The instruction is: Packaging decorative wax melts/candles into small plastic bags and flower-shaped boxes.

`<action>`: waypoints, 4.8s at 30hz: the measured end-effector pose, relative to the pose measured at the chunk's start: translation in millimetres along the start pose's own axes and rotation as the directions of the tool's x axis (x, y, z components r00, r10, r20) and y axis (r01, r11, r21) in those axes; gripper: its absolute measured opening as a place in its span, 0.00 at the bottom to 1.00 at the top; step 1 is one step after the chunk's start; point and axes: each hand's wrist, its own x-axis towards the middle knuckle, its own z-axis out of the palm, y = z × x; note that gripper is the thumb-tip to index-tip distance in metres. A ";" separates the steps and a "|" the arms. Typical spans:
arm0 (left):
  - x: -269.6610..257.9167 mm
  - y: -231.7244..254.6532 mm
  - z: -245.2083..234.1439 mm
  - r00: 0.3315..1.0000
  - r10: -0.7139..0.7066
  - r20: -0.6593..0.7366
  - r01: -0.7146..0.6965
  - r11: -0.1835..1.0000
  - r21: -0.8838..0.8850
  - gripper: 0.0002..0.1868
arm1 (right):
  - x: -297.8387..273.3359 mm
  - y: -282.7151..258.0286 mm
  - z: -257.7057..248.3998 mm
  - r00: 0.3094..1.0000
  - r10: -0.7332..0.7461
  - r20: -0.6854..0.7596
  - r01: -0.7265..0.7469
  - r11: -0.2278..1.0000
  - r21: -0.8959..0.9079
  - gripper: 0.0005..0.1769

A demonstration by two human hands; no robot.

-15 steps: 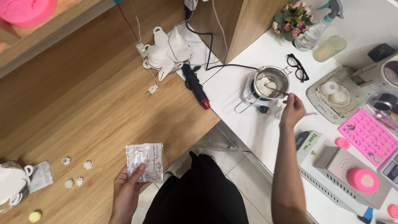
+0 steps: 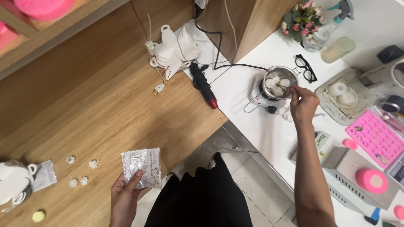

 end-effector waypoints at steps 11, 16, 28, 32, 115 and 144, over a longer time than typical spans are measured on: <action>-3.4 12.8 6.8 1.000 -0.018 -0.005 0.018 0.998 0.057 0.15 | 0.6 61.5 35.1 0.688 0.721 0.082 -0.642 0.553 0.531 0.09; -3.7 9.1 6.8 1.000 -0.003 0.003 0.003 0.999 0.048 0.15 | -6.1 61.0 22.6 0.585 0.792 0.174 -0.669 0.350 0.656 0.09; -9.0 -0.8 8.5 1.000 0.009 0.024 -0.009 1.000 0.026 0.14 | -6.9 3.4 -11.6 0.892 0.391 0.227 -0.447 0.837 0.317 0.08; -15.2 3.1 12.9 1.000 -0.004 0.003 0.004 0.999 0.041 0.13 | -2.4 10.1 -3.8 0.965 0.233 0.119 -0.253 0.949 0.191 0.08; -32.8 67.1 -112.0 0.890 0.436 -0.130 -0.436 0.899 0.036 0.09 | -119.6 -520.8 68.9 0.305 -0.679 0.667 -0.952 -0.200 0.232 0.20; 16.4 -63.7 -222.9 0.904 0.097 -0.417 -0.255 0.903 -0.345 0.16 | -260.9 -475.9 151.5 0.172 -0.722 0.670 0.160 0.692 0.704 0.21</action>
